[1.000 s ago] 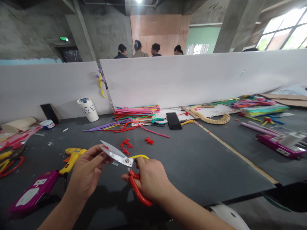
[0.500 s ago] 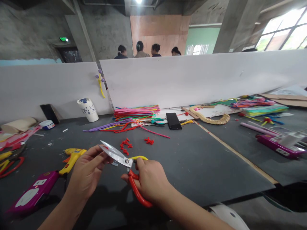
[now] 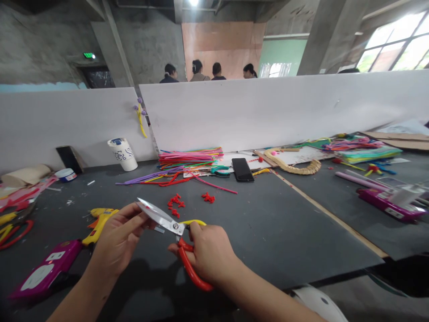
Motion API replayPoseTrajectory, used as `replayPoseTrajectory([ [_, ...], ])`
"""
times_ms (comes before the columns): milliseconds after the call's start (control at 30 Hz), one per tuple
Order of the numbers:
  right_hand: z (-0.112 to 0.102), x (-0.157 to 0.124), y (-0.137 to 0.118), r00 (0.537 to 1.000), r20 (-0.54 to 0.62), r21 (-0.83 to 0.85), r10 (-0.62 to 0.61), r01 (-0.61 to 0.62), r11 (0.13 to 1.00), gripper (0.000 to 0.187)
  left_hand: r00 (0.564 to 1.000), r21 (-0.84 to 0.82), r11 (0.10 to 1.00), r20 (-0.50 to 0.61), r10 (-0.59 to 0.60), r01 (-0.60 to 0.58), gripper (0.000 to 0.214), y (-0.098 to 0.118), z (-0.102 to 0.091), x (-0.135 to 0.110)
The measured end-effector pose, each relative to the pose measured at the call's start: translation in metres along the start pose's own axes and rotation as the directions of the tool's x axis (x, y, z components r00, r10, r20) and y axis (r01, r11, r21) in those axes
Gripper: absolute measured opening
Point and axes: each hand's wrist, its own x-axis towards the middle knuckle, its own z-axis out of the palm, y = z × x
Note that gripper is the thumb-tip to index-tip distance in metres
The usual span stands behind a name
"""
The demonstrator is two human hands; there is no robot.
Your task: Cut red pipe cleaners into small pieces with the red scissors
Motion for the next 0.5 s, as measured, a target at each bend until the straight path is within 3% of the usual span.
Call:
replayPoseTrajectory([
  [133,0.0,0.002,0.001,0.999,-0.003,0.038,0.033,-0.033,0.999,0.044,1.0,0.004,1.0,-0.005,-0.008,0.008,0.007,0.002,-0.003,0.001],
  [267,-0.003,0.004,0.002,0.997,0.04,0.288,0.071,-0.08,0.954,0.035,0.997,0.051,0.997,0.053,-0.057,0.055,0.004,0.001,-0.001,0.0],
  [367,-0.005,0.007,0.001,0.992,0.069,0.547,0.109,-0.129,0.827,0.024,0.982,0.131,0.983,0.12,-0.144,0.128,0.005,-0.002,0.004,-0.002],
  [500,-0.01,0.013,-0.001,0.96,0.211,0.776,0.186,-0.28,0.565,0.01,0.952,0.223,0.952,0.178,-0.249,0.208,0.006,-0.009,0.012,-0.006],
])
